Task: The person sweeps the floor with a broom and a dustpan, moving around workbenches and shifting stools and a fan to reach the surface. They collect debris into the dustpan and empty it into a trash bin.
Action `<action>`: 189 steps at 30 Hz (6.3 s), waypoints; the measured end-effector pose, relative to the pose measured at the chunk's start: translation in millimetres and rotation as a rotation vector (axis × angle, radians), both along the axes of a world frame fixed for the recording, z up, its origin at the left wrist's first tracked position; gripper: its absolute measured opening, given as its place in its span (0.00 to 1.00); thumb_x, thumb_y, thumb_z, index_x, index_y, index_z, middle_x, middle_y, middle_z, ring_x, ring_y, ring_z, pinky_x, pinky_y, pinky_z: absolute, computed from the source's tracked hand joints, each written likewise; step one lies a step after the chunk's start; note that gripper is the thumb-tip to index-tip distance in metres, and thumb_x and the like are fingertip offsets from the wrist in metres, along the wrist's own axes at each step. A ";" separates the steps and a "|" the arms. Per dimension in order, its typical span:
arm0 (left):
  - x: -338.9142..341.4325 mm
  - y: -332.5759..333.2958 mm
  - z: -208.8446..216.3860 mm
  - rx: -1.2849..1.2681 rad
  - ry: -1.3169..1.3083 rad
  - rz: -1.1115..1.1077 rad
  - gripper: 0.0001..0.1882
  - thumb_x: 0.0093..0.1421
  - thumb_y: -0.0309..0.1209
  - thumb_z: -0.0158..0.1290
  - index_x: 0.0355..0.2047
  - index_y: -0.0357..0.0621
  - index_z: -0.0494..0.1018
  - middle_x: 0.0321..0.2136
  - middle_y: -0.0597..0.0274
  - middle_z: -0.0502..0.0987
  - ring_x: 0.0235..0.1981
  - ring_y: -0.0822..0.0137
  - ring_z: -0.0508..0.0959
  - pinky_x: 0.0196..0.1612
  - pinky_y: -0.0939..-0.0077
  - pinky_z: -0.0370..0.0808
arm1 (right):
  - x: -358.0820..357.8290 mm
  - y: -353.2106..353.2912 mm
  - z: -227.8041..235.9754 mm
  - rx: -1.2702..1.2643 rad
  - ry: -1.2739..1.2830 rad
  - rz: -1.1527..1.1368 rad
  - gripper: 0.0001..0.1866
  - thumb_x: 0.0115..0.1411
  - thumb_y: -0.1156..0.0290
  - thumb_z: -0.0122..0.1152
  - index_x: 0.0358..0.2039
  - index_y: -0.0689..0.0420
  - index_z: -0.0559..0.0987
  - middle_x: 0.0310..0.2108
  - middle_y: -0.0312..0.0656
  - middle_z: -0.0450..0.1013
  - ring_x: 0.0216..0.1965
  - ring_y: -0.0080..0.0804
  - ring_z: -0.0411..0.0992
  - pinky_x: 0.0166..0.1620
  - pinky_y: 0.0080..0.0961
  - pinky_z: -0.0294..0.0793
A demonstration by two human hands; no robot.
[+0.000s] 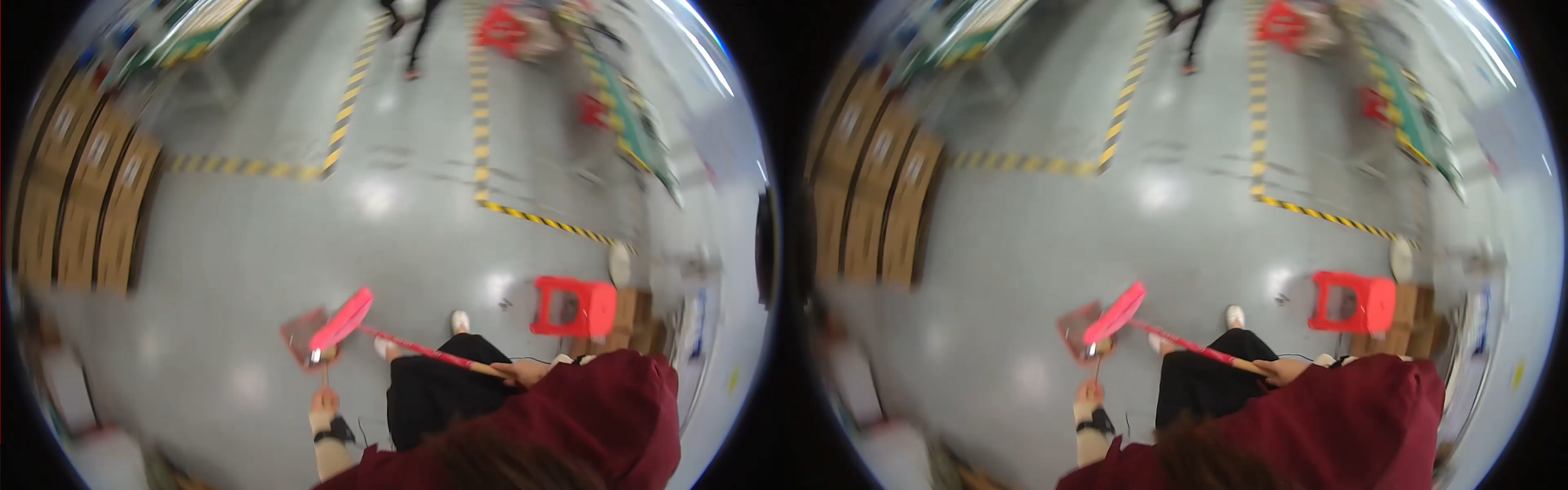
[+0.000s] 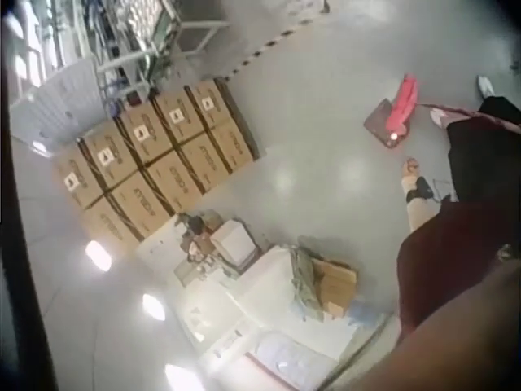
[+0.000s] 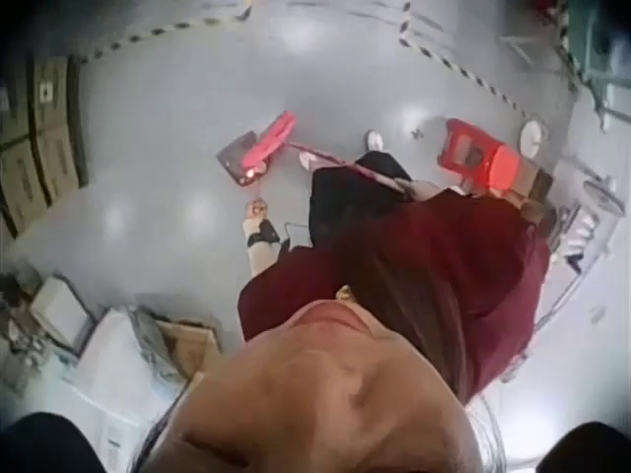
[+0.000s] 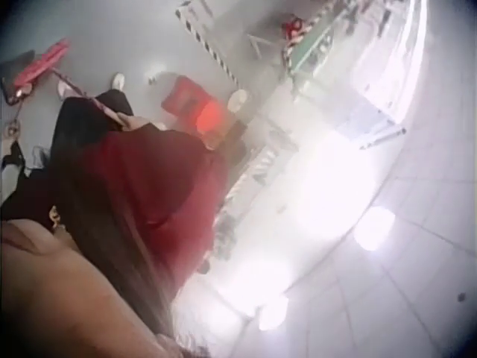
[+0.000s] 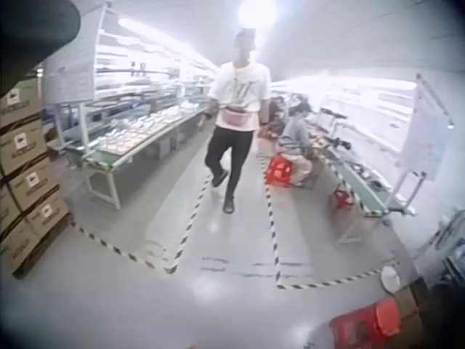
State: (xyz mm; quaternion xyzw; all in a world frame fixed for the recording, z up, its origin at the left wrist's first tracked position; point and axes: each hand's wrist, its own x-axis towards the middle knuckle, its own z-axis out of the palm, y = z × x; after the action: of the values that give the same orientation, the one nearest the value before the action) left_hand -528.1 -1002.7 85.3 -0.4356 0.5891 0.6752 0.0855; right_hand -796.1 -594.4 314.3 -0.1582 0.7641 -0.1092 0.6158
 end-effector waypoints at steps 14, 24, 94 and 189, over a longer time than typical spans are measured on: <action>-390.0 200.9 84.7 0.783 -0.470 0.239 0.07 0.43 0.18 0.42 0.14 0.40 0.56 0.11 0.63 0.58 0.12 0.71 0.60 0.15 0.82 0.60 | -19.3 245.5 38.8 -0.198 0.504 -0.995 0.25 0.51 0.67 0.48 0.51 0.54 0.59 0.29 0.43 0.70 0.30 0.34 0.69 0.35 0.28 0.65; -656.7 453.1 167.9 0.640 -0.636 -0.583 0.12 0.49 0.25 0.43 0.12 0.43 0.56 0.10 0.62 0.58 0.11 0.70 0.59 0.12 0.81 0.57 | -98.1 369.4 31.5 -0.388 0.459 -1.765 0.28 0.50 0.70 0.49 0.53 0.54 0.56 0.22 0.39 0.66 0.23 0.28 0.66 0.28 0.25 0.66; -1127.7 2043.9 203.6 0.566 -0.622 -1.143 0.05 0.47 0.22 0.43 0.18 0.40 0.59 0.10 0.63 0.60 0.11 0.71 0.61 0.14 0.81 0.60 | -571.9 1479.2 97.4 -1.099 0.284 -2.874 0.29 0.52 0.78 0.47 0.54 0.46 0.55 0.15 0.32 0.58 0.11 0.15 0.54 0.14 0.12 0.56; -1910.8 2368.0 225.8 0.835 -0.263 0.081 0.07 0.50 0.24 0.43 0.17 0.41 0.59 0.10 0.67 0.61 0.10 0.77 0.62 0.12 0.86 0.61 | -1555.6 2303.3 57.4 -0.498 0.039 -1.310 0.26 0.51 0.76 0.48 0.51 0.53 0.55 0.15 0.34 0.59 0.12 0.19 0.59 0.14 0.17 0.60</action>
State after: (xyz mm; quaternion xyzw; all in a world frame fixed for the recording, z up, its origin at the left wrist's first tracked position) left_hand -2438.8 1365.3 311.1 -0.4685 0.2321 0.7971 0.3020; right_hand -2351.7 1709.0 371.6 0.1963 0.6653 -0.6268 0.3549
